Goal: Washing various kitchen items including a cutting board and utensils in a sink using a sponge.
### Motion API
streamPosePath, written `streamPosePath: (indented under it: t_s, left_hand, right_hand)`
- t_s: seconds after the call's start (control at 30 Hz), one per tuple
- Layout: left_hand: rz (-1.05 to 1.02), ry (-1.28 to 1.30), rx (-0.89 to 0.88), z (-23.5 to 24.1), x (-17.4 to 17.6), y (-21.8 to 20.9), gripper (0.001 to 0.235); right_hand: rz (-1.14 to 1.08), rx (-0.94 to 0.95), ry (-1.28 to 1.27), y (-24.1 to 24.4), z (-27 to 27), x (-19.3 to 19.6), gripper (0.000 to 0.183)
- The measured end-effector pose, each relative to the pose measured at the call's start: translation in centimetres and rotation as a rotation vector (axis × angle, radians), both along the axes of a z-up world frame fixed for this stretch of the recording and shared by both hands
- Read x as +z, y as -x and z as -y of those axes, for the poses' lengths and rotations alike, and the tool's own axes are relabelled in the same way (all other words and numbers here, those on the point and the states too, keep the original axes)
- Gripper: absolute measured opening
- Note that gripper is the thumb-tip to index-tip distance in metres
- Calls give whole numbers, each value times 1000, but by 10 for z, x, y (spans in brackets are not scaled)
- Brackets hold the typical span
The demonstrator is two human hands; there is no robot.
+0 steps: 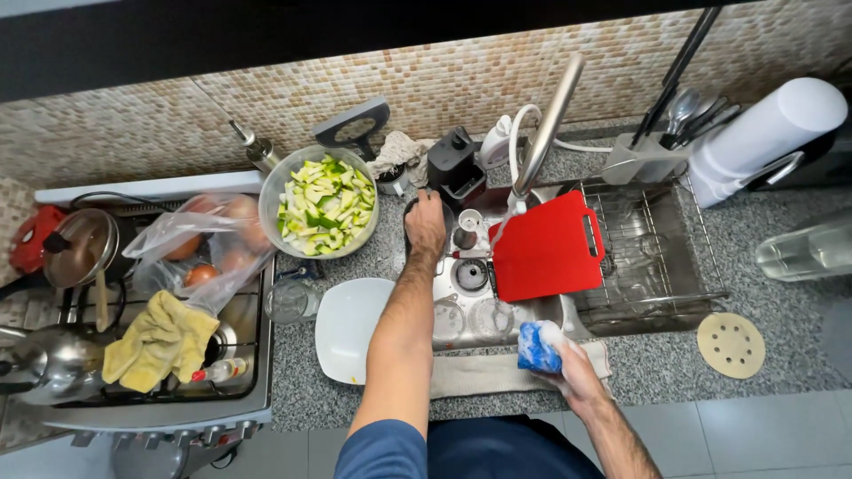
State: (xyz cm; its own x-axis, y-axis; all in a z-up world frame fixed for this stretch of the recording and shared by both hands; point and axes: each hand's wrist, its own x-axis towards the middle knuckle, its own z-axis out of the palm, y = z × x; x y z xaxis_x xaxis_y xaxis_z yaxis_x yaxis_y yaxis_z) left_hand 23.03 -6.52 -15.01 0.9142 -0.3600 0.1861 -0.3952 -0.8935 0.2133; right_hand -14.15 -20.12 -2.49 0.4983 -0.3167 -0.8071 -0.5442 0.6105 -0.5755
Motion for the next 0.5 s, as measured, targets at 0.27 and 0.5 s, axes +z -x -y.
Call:
streamPosePath:
  t_s: [0.27,0.5]
  left_hand:
    - [-423,451,59,-34,71,17,26]
    - [-49,891,65,-83,150,134,22]
  right_hand:
    - [69,22,-29,-21,-12,-19,54]
    - [216,-139,-122,-82,-64,-6,58]
